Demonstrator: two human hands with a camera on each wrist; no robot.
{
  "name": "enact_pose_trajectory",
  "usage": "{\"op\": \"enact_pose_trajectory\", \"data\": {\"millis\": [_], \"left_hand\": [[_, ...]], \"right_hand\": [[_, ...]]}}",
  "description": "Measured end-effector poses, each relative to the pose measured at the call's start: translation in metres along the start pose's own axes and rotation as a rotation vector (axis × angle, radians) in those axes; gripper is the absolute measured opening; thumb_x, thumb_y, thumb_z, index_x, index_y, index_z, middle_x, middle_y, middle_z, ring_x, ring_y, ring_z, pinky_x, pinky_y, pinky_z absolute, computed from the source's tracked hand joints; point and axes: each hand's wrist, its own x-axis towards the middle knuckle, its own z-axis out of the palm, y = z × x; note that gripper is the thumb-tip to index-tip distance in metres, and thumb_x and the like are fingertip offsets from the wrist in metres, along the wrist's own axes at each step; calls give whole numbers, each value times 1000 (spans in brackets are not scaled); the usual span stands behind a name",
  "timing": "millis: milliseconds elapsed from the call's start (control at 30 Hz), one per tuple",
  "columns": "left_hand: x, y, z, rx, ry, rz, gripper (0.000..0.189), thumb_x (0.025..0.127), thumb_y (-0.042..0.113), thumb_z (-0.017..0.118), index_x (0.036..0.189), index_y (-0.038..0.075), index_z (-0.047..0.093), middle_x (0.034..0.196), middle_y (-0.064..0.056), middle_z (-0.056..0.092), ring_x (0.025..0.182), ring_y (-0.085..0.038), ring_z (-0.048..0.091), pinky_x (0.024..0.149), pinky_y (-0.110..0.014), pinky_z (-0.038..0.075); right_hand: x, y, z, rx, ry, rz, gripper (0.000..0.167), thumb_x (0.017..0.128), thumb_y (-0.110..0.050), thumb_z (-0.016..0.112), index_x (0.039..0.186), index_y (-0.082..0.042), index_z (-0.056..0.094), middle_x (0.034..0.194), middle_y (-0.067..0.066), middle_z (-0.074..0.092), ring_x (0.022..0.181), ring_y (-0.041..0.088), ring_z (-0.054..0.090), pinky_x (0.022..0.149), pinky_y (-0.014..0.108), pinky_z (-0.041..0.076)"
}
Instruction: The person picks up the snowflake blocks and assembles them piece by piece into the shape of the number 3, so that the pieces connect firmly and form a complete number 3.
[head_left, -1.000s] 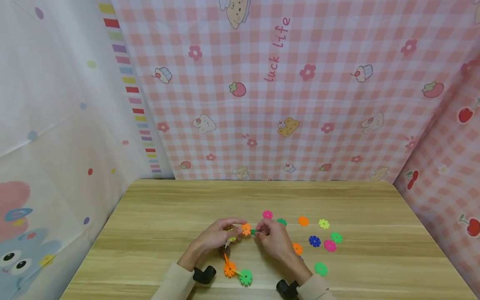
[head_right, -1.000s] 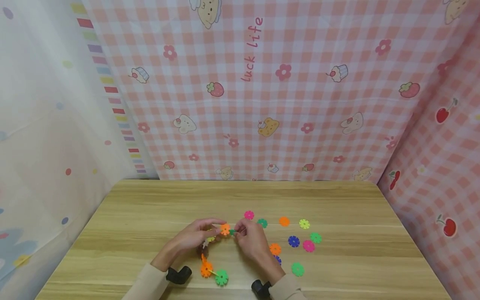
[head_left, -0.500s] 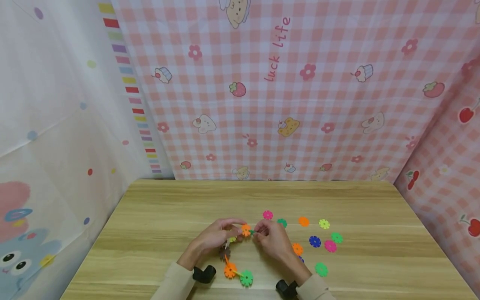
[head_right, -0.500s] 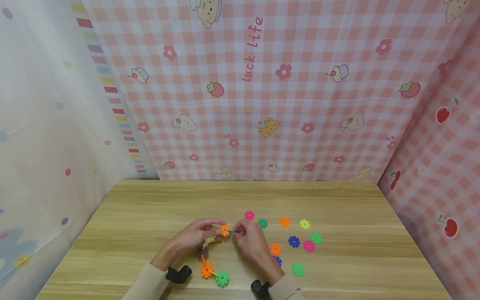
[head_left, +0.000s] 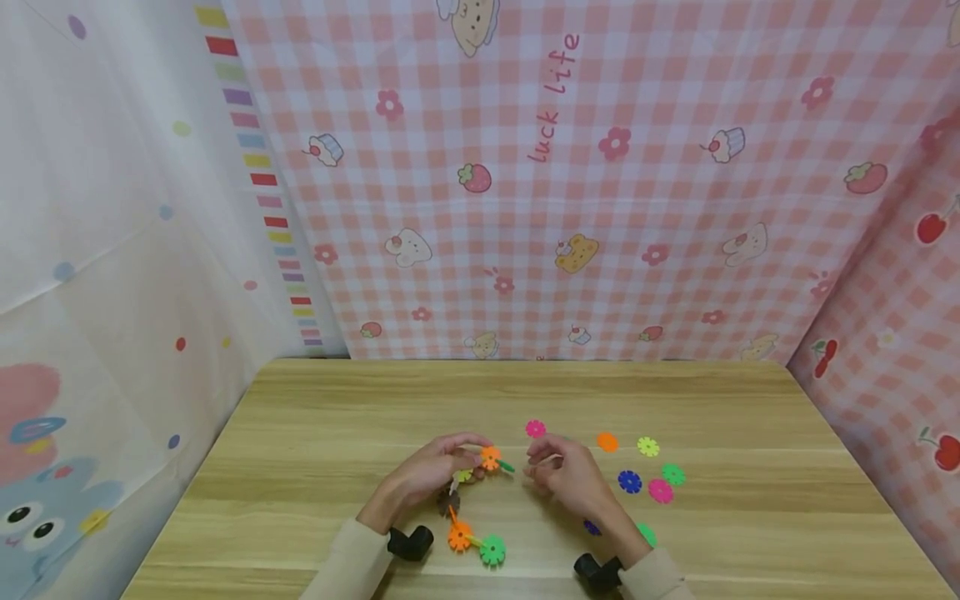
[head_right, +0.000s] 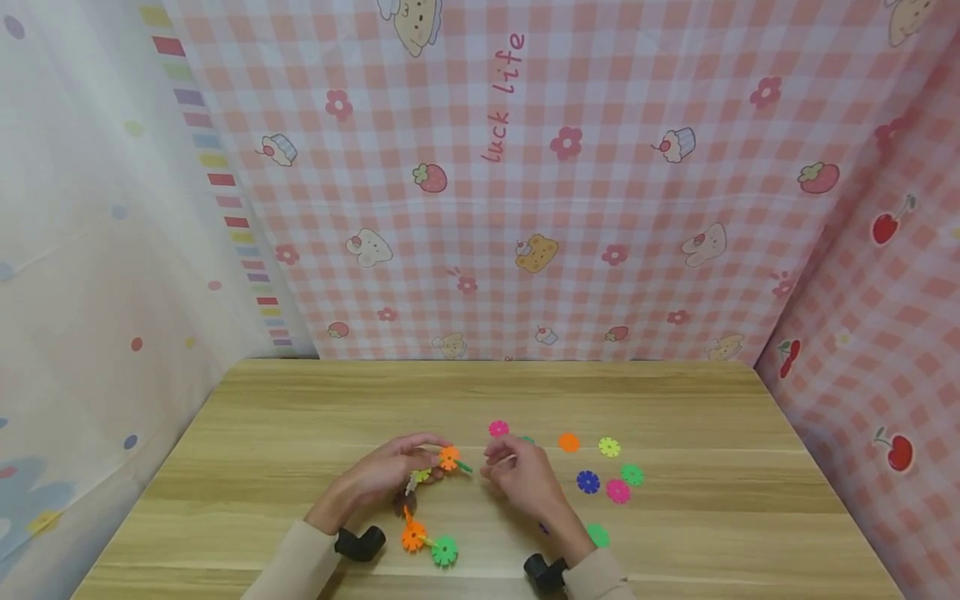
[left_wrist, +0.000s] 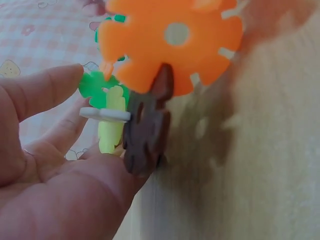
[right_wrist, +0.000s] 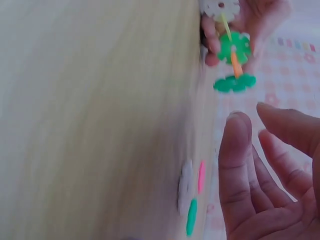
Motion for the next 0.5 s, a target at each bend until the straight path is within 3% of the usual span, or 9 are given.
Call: {"op": "enact_pose_trajectory", "data": {"millis": [133, 300, 500], "left_hand": [[2, 1, 0, -9, -8, -5, 32, 103, 13, 48, 134, 11, 57, 113, -10, 68, 103, -22, 63, 104, -45, 43], [3, 2, 0, -14, -6, -10, 33, 102, 11, 49, 133, 10, 57, 112, -10, 67, 102, -22, 63, 99, -41, 47], [3, 1, 0, -26, -12, -8, 33, 102, 11, 49, 134, 9, 56, 115, -10, 66, 102, -22, 63, 97, -38, 49]], "right_hand": [[-5, 4, -18, 26, -11, 47, 18, 87, -4, 73, 100, 3, 64, 88, 9, 66, 62, 22, 63, 51, 32, 54], [-15, 10, -41, 17, -33, 98, 18, 89, -7, 71, 102, 1, 63, 91, 11, 66, 63, 20, 59, 49, 26, 49], [-21, 22, -59, -66, -36, 69, 17, 89, -3, 70, 104, 2, 64, 92, 10, 67, 78, 17, 60, 64, 25, 52]]}}
